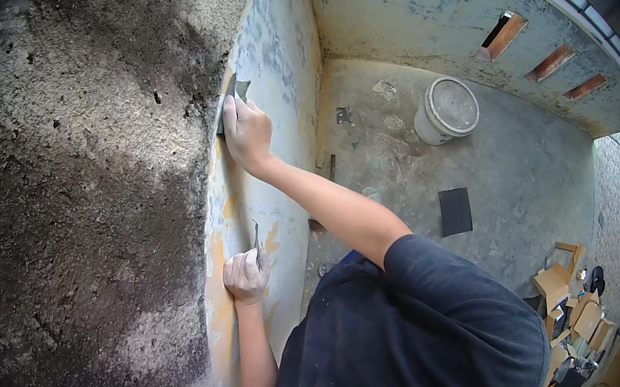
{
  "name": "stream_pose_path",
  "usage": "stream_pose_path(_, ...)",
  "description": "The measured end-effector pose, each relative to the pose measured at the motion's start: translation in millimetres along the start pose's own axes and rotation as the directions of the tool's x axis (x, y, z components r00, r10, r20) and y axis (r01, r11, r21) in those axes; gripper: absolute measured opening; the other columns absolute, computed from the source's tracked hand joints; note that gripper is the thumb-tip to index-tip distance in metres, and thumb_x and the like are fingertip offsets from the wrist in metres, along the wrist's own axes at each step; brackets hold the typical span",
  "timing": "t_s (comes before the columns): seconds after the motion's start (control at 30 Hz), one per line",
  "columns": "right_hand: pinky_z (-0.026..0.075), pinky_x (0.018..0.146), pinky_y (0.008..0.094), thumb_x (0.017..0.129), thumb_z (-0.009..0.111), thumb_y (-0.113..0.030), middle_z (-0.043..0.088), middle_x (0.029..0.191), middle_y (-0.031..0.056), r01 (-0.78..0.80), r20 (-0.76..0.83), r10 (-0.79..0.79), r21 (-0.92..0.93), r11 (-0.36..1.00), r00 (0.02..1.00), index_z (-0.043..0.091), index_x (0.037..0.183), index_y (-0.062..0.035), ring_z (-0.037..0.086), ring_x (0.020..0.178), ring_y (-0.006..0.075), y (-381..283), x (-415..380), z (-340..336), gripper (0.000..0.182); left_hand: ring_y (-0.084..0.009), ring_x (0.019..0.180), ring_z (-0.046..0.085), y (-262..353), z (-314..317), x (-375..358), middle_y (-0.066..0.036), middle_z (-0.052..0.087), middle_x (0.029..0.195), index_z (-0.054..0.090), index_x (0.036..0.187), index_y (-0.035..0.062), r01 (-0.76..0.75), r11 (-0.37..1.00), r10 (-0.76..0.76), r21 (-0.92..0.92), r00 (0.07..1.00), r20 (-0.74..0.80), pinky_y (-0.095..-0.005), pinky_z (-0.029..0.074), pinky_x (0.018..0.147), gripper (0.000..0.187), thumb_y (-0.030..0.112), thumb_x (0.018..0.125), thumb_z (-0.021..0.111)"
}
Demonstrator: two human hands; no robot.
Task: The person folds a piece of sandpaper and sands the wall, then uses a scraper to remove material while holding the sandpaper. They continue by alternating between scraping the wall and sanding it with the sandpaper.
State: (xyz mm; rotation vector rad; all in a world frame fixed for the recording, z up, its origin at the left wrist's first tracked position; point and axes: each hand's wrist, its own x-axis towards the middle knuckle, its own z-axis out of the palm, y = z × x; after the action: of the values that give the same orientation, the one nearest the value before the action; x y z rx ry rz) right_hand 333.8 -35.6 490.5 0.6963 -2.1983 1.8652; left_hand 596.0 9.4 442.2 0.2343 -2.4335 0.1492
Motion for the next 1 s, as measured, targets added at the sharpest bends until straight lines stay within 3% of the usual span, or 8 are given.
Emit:
stream_pose_path(0.2,0.056,0.070,0.0481,0.107,0.054,-0.016,0.067,0.095,0.0335,0.073,0.072,-0.091,0.220,0.973,0.993,0.070,0.116,0.0055,0.071,0.079,0.0451,-37,-112,-28,0.029,-0.0231,0.064,0.063,-4,5,-5,-0.005,0.061,0.073,0.061,0.094,0.0082,-0.003,0.999,0.003,0.048,1.000,0.000,-0.0359,0.049,0.062,0.021,0.011,0.089,0.081)
stream_pose_path(0.27,0.053,0.063,0.0498,0.103,0.059,-0.015,0.066,0.088,0.0293,0.098,0.035,-0.110,0.253,0.963,0.993,0.068,0.121,0.0073,0.065,0.067,0.0460,-32,-103,-22,0.030,-0.0232,0.064,0.063,-3,4,-5,-0.005,0.061,0.073,0.061,0.092,0.0083,-0.015,1.000,0.015,0.023,1.000,0.004,-0.0357,0.048,0.062,0.022,0.012,0.089,0.082)
stream_pose_path(0.5,0.046,0.059,0.0504,0.108,0.050,-0.017,0.059,0.073,0.0274,0.020,-0.031,-0.016,0.131,0.991,0.999,0.059,0.082,0.0014,0.061,0.066,0.0430,-6,-4,-1,0.033,-0.0223,0.062,0.062,0,-2,6,-0.004,0.060,0.072,0.061,0.094,0.0084,-0.004,1.000,0.004,-0.012,1.000,0.003,-0.0359,0.046,0.059,0.023,0.007,0.087,0.082)
stream_pose_path(0.57,0.047,0.060,0.0498,0.107,0.054,-0.017,0.060,0.074,0.0267,-0.068,0.143,0.035,0.230,0.971,0.989,0.063,0.087,0.0017,0.061,0.066,0.0427,-20,-54,-18,0.029,-0.0221,0.062,0.061,0,0,2,-0.004,0.060,0.071,0.061,0.093,0.0086,0.003,1.000,-0.003,-0.002,1.000,-0.008,-0.0359,0.045,0.059,0.022,0.007,0.087,0.082)
stream_pose_path(0.63,0.049,0.063,0.0492,0.103,0.060,-0.015,0.063,0.077,0.0270,0.081,0.047,-0.100,0.303,0.949,0.994,0.070,0.113,0.0038,0.062,0.065,0.0436,-28,-105,-23,0.023,-0.0220,0.061,0.060,-1,3,2,-0.004,0.060,0.071,0.061,0.093,0.0089,0.006,1.000,-0.006,0.003,1.000,-0.020,-0.0358,0.045,0.059,0.022,0.008,0.088,0.082)
stream_pose_path(0.77,0.048,0.063,0.0490,0.104,0.058,-0.015,0.063,0.077,0.0292,0.000,0.113,-0.033,0.283,0.959,0.993,0.068,0.120,0.0055,0.061,0.067,0.0449,-21,-56,-22,0.028,-0.0224,0.060,0.060,1,1,3,-0.004,0.059,0.071,0.061,0.094,0.0089,0.002,1.000,-0.002,0.002,0.999,-0.032,-0.0359,0.045,0.059,0.022,0.008,0.088,0.082)
stream_pose_path(0.83,0.046,0.062,0.0501,0.107,0.052,-0.018,0.061,0.075,0.0284,-0.039,0.123,0.011,0.227,0.973,0.992,0.065,0.097,0.0043,0.060,0.067,0.0451,-9,-3,-15,0.028,-0.0226,0.061,0.060,2,3,6,-0.004,0.060,0.071,0.061,0.094,0.0088,0.012,1.000,-0.012,-0.001,0.999,-0.043,-0.0360,0.045,0.059,0.022,0.009,0.088,0.082)
stream_pose_path(1.0,0.046,0.062,0.0505,0.106,0.055,-0.017,0.060,0.076,0.0275,-0.041,0.178,-0.001,0.229,0.973,0.984,0.063,0.092,0.0035,0.060,0.066,0.0453,-18,-50,-22,0.026,-0.0221,0.061,0.061,2,4,2,-0.004,0.060,0.071,0.061,0.094,0.0095,0.040,0.999,-0.039,0.013,0.998,-0.046,-0.0356,0.045,0.059,0.021,0.009,0.088,0.081)
